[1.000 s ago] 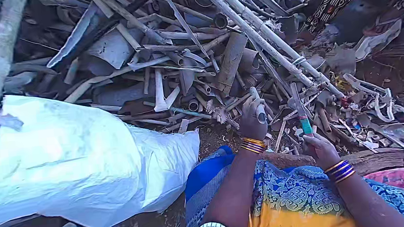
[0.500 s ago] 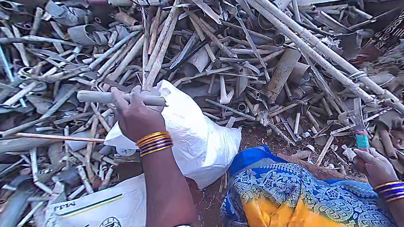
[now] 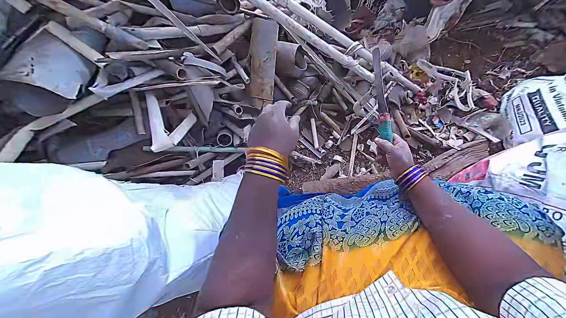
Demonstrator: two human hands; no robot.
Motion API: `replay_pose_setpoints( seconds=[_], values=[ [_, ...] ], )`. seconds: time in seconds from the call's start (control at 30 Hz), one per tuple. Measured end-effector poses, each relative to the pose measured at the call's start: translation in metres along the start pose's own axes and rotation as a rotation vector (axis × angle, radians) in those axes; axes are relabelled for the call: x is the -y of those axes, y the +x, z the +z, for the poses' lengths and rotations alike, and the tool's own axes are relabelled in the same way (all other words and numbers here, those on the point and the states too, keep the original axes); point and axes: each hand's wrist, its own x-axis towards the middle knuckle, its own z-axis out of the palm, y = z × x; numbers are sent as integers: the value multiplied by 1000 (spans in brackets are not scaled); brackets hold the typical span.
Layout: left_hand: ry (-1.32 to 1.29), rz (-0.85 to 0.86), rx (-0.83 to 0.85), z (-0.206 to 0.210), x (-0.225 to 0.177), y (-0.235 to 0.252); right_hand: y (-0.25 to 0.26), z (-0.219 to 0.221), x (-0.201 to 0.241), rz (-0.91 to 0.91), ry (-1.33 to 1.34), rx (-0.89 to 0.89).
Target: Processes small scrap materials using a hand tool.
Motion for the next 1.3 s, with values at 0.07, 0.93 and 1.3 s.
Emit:
replay_pose_setpoints(
  seconds=[0.07,0.93,1.3],
  values=[
    [84,13,293,54,-19,43,5,1,-1,25,-18,-36],
    [-518,-293,179,298,22,123,20,4,19,249,152,-92],
    [-1902,-200,742,155,-24,60,-11,0,35,1,90,20]
  ],
)
